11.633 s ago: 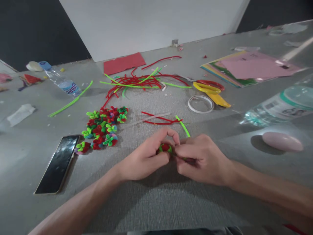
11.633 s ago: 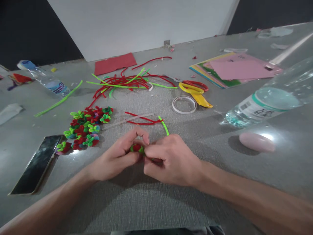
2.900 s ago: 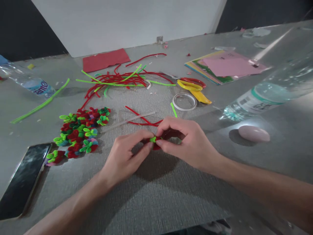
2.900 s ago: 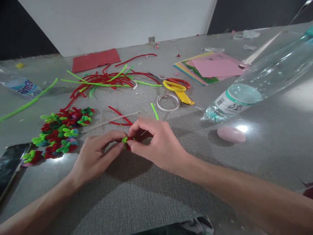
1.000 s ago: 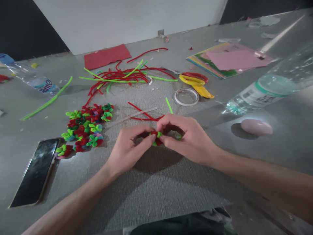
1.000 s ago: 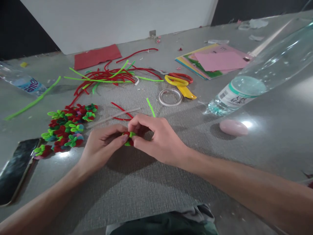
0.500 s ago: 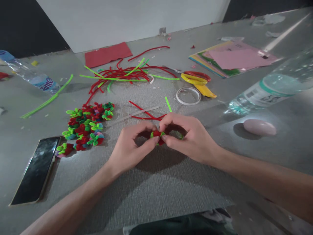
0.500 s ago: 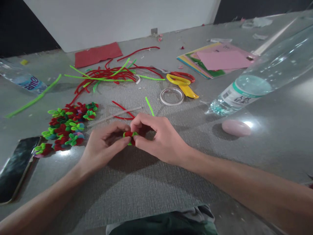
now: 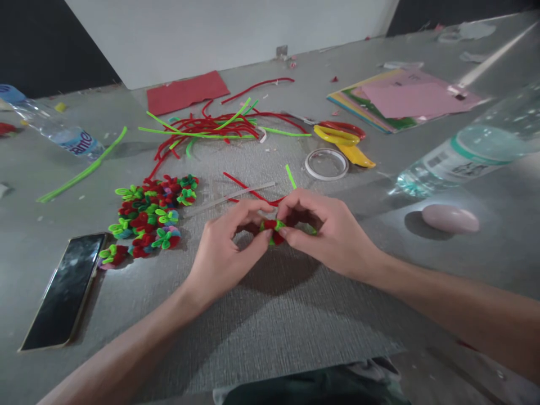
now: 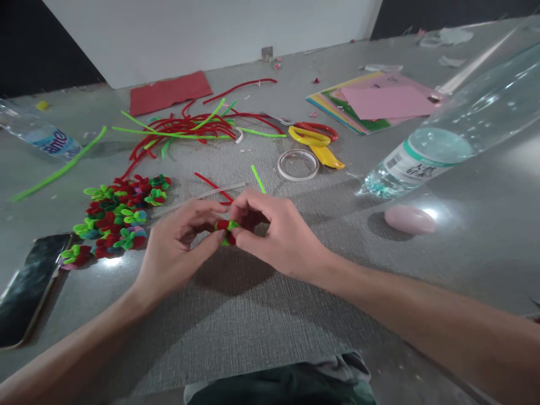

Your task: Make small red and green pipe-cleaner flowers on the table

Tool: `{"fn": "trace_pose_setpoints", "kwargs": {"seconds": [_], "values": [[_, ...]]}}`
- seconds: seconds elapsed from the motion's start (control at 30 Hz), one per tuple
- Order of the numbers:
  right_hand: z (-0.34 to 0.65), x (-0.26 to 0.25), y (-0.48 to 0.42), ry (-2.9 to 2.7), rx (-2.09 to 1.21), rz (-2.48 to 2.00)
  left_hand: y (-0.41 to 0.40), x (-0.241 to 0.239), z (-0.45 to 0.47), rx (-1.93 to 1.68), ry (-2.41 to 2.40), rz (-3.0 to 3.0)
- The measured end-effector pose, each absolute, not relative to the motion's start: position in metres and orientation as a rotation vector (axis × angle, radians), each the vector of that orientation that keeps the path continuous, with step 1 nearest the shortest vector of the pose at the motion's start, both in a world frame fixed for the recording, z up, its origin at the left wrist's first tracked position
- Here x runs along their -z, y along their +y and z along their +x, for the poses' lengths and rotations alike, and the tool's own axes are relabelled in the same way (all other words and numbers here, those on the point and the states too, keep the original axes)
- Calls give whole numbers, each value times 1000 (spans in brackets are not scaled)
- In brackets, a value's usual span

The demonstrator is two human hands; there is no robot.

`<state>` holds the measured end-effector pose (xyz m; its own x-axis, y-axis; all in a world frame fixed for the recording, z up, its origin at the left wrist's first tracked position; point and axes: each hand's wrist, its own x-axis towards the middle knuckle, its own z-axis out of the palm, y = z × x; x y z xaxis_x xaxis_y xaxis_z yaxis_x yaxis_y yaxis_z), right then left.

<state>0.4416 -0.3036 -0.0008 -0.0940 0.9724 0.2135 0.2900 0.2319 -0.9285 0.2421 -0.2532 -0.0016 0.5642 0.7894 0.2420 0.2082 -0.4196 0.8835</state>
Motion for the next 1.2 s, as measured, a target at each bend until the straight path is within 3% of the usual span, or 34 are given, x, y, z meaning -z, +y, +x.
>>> {"fn": "trace_pose_setpoints", "kwargs": {"seconds": [0.83, 1.2], "values": [[436, 1, -305, -1593, -999, -1168, -260, 3, 243, -993, 954, 2133], [442, -3, -303, -1652, -758, -1236, -256, 4, 245, -836, 829, 2175]]}}
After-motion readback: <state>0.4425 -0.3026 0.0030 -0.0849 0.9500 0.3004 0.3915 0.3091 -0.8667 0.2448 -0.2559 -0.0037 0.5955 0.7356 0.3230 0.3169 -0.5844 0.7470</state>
